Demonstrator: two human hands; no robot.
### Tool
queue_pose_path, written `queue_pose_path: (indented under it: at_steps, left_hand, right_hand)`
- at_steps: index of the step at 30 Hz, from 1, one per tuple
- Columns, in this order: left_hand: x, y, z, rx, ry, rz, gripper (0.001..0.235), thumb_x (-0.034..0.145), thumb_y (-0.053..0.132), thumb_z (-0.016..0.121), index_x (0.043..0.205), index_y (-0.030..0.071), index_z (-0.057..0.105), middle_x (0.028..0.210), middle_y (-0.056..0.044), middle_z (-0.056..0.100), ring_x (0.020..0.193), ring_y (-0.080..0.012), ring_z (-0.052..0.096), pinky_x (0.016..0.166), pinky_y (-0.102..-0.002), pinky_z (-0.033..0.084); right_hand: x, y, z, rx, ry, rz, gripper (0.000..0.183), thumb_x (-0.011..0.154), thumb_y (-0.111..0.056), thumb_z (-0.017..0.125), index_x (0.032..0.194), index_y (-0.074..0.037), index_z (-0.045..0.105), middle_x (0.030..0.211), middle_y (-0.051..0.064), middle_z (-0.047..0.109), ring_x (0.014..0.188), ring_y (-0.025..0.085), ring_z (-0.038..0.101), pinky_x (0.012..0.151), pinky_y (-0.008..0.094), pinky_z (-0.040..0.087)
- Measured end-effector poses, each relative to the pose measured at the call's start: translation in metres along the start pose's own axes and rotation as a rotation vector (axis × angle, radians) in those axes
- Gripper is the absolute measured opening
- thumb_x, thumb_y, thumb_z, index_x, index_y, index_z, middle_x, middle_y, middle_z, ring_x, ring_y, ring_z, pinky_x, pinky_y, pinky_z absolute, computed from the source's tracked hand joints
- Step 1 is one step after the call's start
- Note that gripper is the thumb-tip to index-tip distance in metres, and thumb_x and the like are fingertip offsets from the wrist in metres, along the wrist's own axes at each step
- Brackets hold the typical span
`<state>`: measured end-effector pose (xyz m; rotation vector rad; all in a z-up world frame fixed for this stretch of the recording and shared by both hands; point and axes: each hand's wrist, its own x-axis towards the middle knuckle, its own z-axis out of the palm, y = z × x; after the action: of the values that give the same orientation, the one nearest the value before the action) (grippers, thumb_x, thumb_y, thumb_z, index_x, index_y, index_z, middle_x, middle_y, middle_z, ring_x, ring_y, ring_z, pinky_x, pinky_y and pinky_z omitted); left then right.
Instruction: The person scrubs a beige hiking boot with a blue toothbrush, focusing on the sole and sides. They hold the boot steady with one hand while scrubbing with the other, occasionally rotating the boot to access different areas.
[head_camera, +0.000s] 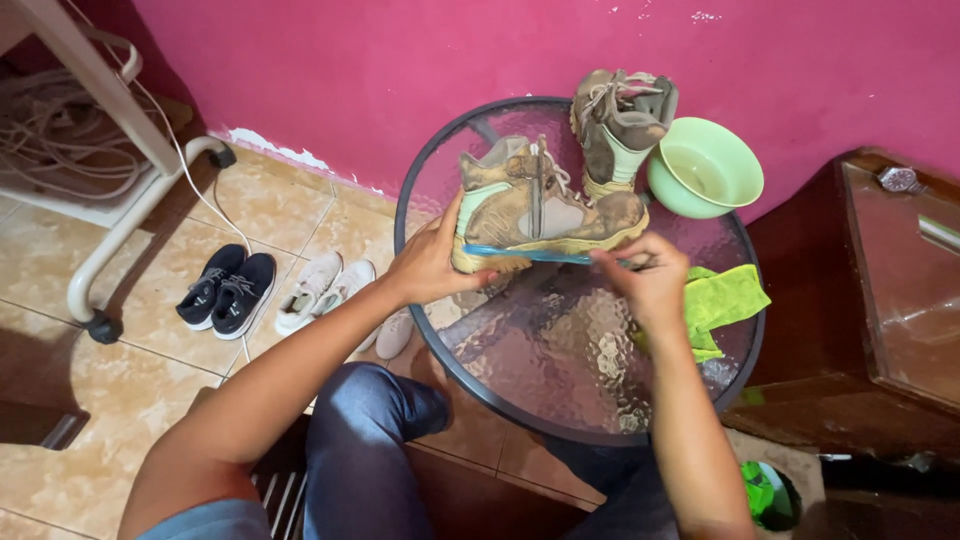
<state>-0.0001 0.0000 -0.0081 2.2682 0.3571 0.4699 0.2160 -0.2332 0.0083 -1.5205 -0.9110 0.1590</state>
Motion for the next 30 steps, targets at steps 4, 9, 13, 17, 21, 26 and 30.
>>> queue_pose_path:
  at_steps: [4, 9, 13, 17, 21, 26, 30]
  left_hand:
    - [0.0, 0.006, -0.003, -0.008, -0.009, -0.027, 0.132, 0.07, 0.062, 0.083, 0.161, 0.002, 0.008, 0.135, -0.036, 0.057, 0.135, -0.0459, 0.051, 0.115, -0.049, 0.036]
    - [0.001, 0.001, -0.001, 0.017, 0.004, 0.023, 0.132, 0.071, 0.06, 0.084, 0.161, 0.002, 0.007, 0.134, -0.035, 0.057, 0.133, -0.0482, 0.053, 0.113, -0.051, 0.037]
    - [0.003, -0.001, 0.001, 0.005, -0.005, 0.009, 0.129, 0.074, 0.057, 0.082, 0.161, 0.001, 0.005, 0.134, -0.039, 0.055, 0.13, -0.0519, 0.053, 0.112, -0.055, 0.038]
    - [0.0, 0.008, -0.005, 0.001, 0.003, 0.006, 0.13, 0.072, 0.056, 0.085, 0.16, 0.001, 0.008, 0.135, -0.037, 0.055, 0.132, -0.0503, 0.052, 0.113, -0.054, 0.037]
    - [0.0, 0.006, -0.004, -0.025, -0.018, -0.004, 0.132, 0.069, 0.054, 0.086, 0.161, 0.003, 0.006, 0.137, -0.035, 0.054, 0.135, -0.049, 0.05, 0.115, -0.053, 0.036]
    - [0.0, 0.004, -0.005, -0.011, -0.027, -0.016, 0.131, 0.069, 0.05, 0.085, 0.161, 0.004, 0.005, 0.137, -0.034, 0.055, 0.136, -0.0473, 0.05, 0.115, -0.052, 0.036]
    - [-0.001, 0.005, -0.005, -0.011, -0.01, -0.014, 0.129, 0.073, 0.058, 0.081, 0.162, 0.005, 0.005, 0.14, -0.034, 0.054, 0.136, -0.0473, 0.05, 0.116, -0.052, 0.036]
  right_hand:
    - [0.001, 0.002, 0.011, -0.069, -0.076, -0.036, 0.028, 0.08, -0.002, 0.09, 0.077, 0.001, 0.062, 0.049, 0.016, 0.063, 0.035, 0.013, 0.056, 0.034, 0.02, 0.041]
    - [0.013, 0.023, -0.032, -0.014, 0.004, 0.04, 0.027, 0.089, -0.007, 0.087, 0.088, -0.002, 0.061, 0.053, 0.015, 0.06, 0.036, 0.014, 0.053, 0.032, 0.024, 0.038]
    - [0.004, 0.015, 0.0, -0.053, -0.058, 0.038, 0.025, 0.084, -0.005, 0.088, 0.085, -0.002, 0.063, 0.059, 0.018, 0.067, 0.041, 0.013, 0.06, 0.035, 0.02, 0.043]
    - [0.008, 0.009, -0.008, -0.03, -0.159, 0.079, 0.02, 0.085, -0.001, 0.084, 0.093, -0.002, 0.066, 0.061, 0.017, 0.068, 0.043, 0.014, 0.062, 0.036, 0.021, 0.047]
    - [0.008, -0.022, -0.005, -0.13, -0.232, 0.134, 0.011, 0.09, -0.005, 0.079, 0.101, -0.006, 0.079, 0.062, 0.016, 0.07, 0.046, 0.014, 0.062, 0.044, 0.024, 0.052]
    - [0.007, -0.026, -0.005, -0.262, -0.323, 0.12, 0.009, 0.091, -0.008, 0.077, 0.1, -0.007, 0.079, 0.067, 0.013, 0.073, 0.054, 0.014, 0.065, 0.052, 0.026, 0.053]
    - [0.004, -0.038, 0.002, -0.433, -0.5, 0.088, 0.021, 0.094, -0.017, 0.072, 0.113, -0.011, 0.079, 0.061, 0.014, 0.07, 0.059, 0.021, 0.064, 0.062, 0.036, 0.054]
